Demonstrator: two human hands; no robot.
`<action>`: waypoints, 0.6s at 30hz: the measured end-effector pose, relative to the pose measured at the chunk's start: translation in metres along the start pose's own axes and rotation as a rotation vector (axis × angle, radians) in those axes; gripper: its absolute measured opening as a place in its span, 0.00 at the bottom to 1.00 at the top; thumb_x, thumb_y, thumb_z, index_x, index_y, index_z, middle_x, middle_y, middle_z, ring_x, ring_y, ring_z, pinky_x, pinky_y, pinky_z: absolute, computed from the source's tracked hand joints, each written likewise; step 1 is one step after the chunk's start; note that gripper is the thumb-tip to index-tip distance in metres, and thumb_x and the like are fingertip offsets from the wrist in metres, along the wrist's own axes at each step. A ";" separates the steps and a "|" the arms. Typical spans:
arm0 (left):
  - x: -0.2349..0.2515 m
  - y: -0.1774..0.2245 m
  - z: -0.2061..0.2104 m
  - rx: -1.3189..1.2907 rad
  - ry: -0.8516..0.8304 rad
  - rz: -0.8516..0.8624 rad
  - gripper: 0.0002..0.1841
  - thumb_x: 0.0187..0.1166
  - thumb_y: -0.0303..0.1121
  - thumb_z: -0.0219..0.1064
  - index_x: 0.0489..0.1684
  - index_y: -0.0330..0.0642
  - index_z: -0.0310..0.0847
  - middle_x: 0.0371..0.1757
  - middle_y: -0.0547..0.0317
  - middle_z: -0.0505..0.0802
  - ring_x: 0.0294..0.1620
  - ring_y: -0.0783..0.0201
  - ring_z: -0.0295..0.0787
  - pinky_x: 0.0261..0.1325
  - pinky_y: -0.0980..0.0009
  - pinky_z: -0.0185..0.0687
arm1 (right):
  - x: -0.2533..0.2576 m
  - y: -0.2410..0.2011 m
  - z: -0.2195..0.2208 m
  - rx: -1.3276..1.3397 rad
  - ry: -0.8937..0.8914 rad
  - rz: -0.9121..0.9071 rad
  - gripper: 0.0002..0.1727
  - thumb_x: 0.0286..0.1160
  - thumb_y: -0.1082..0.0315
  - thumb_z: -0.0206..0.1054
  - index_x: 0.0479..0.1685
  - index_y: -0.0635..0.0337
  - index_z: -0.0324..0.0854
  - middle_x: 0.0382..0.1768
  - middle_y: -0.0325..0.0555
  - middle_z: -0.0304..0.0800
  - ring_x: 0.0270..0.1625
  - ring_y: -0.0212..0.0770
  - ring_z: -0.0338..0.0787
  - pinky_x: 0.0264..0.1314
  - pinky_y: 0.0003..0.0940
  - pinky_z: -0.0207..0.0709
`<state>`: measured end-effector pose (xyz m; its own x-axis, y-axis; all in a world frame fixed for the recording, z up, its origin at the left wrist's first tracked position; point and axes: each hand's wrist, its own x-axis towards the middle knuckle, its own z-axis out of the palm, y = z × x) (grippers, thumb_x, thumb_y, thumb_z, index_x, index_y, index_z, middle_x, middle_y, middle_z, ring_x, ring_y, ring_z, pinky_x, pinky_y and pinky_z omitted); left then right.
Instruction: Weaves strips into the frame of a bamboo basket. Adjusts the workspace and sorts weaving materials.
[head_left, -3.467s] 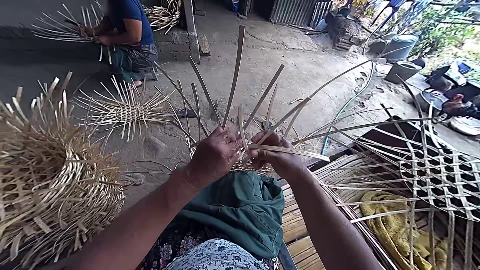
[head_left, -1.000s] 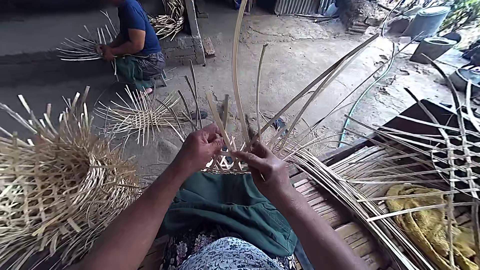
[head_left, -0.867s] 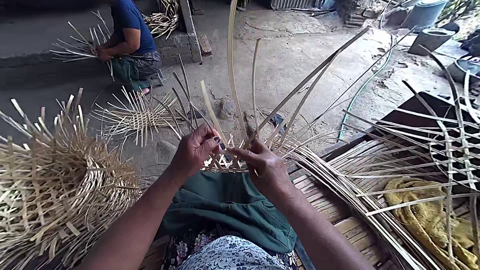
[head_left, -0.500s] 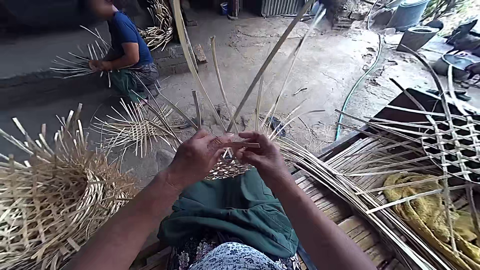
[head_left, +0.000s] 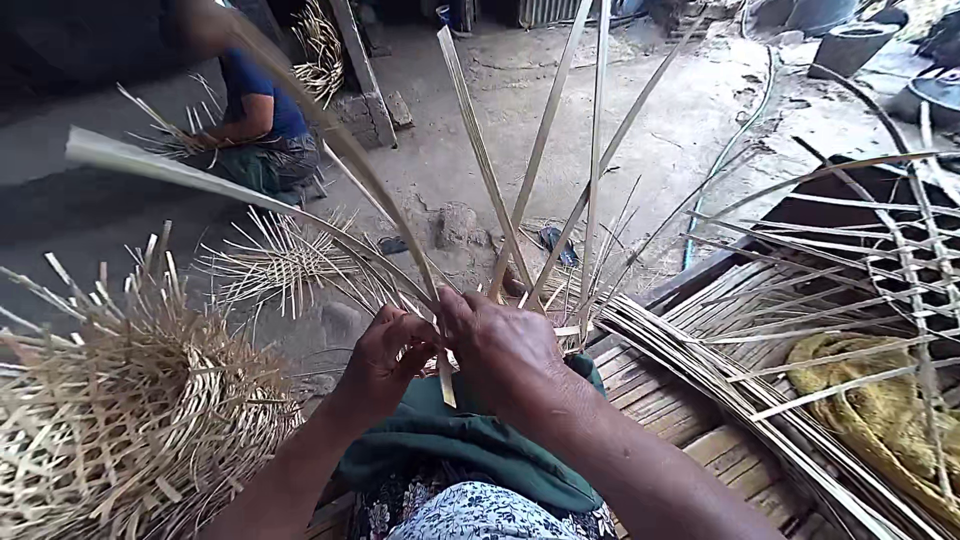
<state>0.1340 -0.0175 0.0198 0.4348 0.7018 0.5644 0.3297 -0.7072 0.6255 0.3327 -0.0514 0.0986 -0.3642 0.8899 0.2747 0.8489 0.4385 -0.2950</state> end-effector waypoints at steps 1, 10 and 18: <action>0.000 -0.004 -0.001 -0.053 -0.003 -0.007 0.09 0.89 0.43 0.61 0.48 0.51 0.84 0.45 0.71 0.88 0.53 0.78 0.82 0.62 0.77 0.78 | 0.004 0.004 -0.001 0.069 -0.030 -0.006 0.15 0.75 0.67 0.71 0.59 0.57 0.87 0.41 0.52 0.90 0.36 0.53 0.92 0.31 0.52 0.82; 0.012 -0.027 0.005 -0.391 0.002 -0.070 0.05 0.86 0.35 0.65 0.50 0.54 0.86 0.50 0.73 0.90 0.55 0.75 0.87 0.63 0.72 0.85 | 0.029 0.057 -0.001 0.674 -0.181 -0.052 0.04 0.72 0.67 0.77 0.39 0.56 0.89 0.30 0.39 0.91 0.33 0.32 0.90 0.41 0.35 0.86; 0.026 -0.029 0.018 -0.038 0.147 -0.023 0.14 0.75 0.36 0.75 0.55 0.45 0.86 0.48 0.66 0.92 0.50 0.74 0.86 0.58 0.72 0.83 | 0.020 0.083 0.019 0.971 -0.003 -0.130 0.07 0.69 0.74 0.76 0.44 0.62 0.92 0.39 0.40 0.95 0.40 0.30 0.93 0.47 0.30 0.91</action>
<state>0.1505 0.0192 0.0067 0.2991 0.7251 0.6204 0.3048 -0.6886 0.6580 0.3883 0.0049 0.0619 -0.4347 0.8270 0.3564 0.1183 0.4447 -0.8878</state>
